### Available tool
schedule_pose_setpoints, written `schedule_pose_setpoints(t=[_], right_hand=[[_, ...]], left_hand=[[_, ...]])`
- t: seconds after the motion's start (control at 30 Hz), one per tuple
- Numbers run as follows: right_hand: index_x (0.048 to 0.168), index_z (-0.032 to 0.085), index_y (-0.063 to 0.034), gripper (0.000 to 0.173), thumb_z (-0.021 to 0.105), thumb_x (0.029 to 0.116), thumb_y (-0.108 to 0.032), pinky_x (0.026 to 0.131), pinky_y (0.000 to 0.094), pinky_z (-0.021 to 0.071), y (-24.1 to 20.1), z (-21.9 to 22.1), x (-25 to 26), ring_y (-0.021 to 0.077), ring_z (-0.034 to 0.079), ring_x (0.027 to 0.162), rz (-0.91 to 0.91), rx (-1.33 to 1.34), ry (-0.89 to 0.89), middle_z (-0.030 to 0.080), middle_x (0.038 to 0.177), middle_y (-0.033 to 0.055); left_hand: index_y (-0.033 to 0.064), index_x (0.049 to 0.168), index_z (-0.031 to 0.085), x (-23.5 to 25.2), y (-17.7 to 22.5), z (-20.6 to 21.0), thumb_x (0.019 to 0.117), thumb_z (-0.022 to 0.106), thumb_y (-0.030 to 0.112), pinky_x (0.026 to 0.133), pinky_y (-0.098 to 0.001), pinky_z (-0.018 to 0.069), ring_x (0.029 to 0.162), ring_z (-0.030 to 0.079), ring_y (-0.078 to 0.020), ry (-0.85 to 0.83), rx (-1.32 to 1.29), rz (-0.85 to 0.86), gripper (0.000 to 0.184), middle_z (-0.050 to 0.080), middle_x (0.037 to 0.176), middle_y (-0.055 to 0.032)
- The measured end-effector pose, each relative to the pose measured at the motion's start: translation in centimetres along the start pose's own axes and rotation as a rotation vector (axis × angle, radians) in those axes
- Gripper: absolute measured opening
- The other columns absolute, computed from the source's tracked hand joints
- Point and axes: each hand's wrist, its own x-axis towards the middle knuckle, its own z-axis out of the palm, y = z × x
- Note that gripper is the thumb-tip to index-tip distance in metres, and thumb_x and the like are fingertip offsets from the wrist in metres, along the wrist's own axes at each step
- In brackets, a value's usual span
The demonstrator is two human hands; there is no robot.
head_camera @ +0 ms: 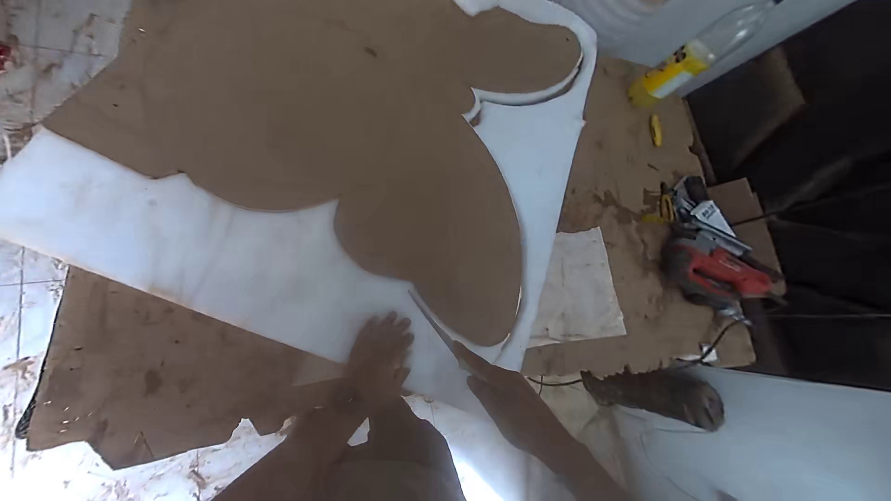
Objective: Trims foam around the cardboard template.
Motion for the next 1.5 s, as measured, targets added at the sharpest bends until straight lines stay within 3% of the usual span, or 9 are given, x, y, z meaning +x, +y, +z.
schedule_pose_setpoints(t=[0.33,0.57,0.7,0.83,0.9,1.03,1.2,1.37,1.5], right_hand=[[0.157,0.026,-0.0552,0.055,0.042,0.1086,-0.035,0.07,0.0469,0.0579,-2.1,-0.1,3.4,0.0203,0.067,0.077,0.04,-0.167,-0.01,0.069,0.089,0.0009],[0.16,0.018,-0.0542,0.064,0.046,0.1074,-0.03,0.064,0.0485,0.0573,0.1,0.1,3.4,0.0238,0.067,0.073,-0.062,-0.206,-0.021,0.066,0.082,0.0031],[0.16,0.013,-0.0544,0.062,0.041,0.1088,-0.034,0.071,0.0494,0.0579,4.2,-0.1,2.2,0.0262,0.069,0.079,-0.097,-0.279,-0.101,0.068,0.087,0.0052],[0.161,0.011,-0.0535,0.062,0.04,0.1088,-0.034,0.07,0.0491,0.0578,7.9,-1.2,0.6,0.0266,0.068,0.077,-0.153,-0.314,-0.152,0.068,0.085,0.0054],[0.161,0.011,-0.053,0.062,0.04,0.1089,-0.034,0.069,0.0493,0.0576,9.5,-1.9,0.2,0.0271,0.068,0.077,-0.191,-0.33,-0.175,0.067,0.085,0.0059],[0.16,0.013,-0.0536,0.062,0.04,0.1088,-0.031,0.071,0.0513,0.0575,12.9,-3.8,-1.0,0.0295,0.068,0.08,-0.222,-0.355,-0.248,0.068,0.088,0.0082],[0.159,0.016,-0.0549,0.065,0.043,0.1073,-0.027,0.067,0.0562,0.0568,17.1,-7.3,-2.6,0.0329,0.069,0.078,-0.276,-0.449,-0.313,0.069,0.089,0.0099],[0.156,0.021,-0.0594,0.066,0.048,0.1049,-0.026,0.066,0.058,0.055,20.1,-13.2,-4.6,0.035,0.068,0.079,-0.211,-0.641,-0.42,0.069,0.088,0.0109],[0.153,0.022,-0.0658,0.06,0.048,0.1067,-0.037,0.07,0.0555,0.0564,22.4,-17.5,-5.2,0.0274,0.068,0.078,-0.231,-0.543,-0.535,0.071,0.091,0.0052]], left_hand=[[0.029,0.133,0.068,0.2,0.1,0.2,0.0959,0.056,0.046,0.127,-0.0509,0.0209,0.153,0.03,-0.0186,0.03,0.007,0.012,0.042,0.05,0.156,0.008],[0.0275,0.129,0.07,0.0,0.8,0.4,0.0914,0.062,0.043,0.127,-0.0509,0.0181,0.152,0.031,-0.0194,0.024,0.059,-0.015,0.042,0.052,0.153,0.0083],[0.0268,0.12,0.075,1.0,1.6,0.0,0.0896,0.065,0.038,0.126,-0.0492,0.0227,0.149,0.037,-0.0179,0.056,0.086,-0.071,0.034,0.058,0.147,0.0107],[0.0182,0.116,0.076,-1.1,5.9,-0.1,0.0863,0.07,0.029,0.122,-0.0447,0.0349,0.14,0.049,-0.0177,0.23,-0.153,-0.258,0.032,0.066,0.136,0.0055],[0.0178,0.116,0.074,-4.0,9.9,0.8,0.0873,0.072,0.031,0.101,-0.041,0.0574,0.119,0.064,-0.0139,0.329,-0.333,-0.41,0.032,0.069,0.124,0.0035],[0.0153,0.094,0.075,-8.2,17.0,5.6,0.0914,0.07,0.035,0.069,-0.0365,0.0622,0.074,0.07,-0.0111,0.318,-0.64,-0.867,0.021,0.073,0.083,0.0036],[0.0001,0.126,0.062,-6.1,19.5,11.5,0.1023,0.059,0.022,0.083,-0.0515,0.0645,0.097,0.074,-0.0334,0.159,-1.344,-1.228,0.033,0.073,0.112,-0.0179],[-0.0078,0.124,0.056,-2.9,19.6,12.6,0.0998,0.06,0.01,0.078,-0.0514,0.0659,0.088,0.075,-0.0358,0.199,-1.402,-1.352,0.03,0.072,0.105,-0.024],[-0.0068,0.113,0.062,-4.1,19.5,11.1,0.094,0.065,0.009,0.074,-0.0498,0.0662,0.079,0.076,-0.0344,0.117,-1.308,-1.203,0.024,0.074,0.095,-0.0209]])
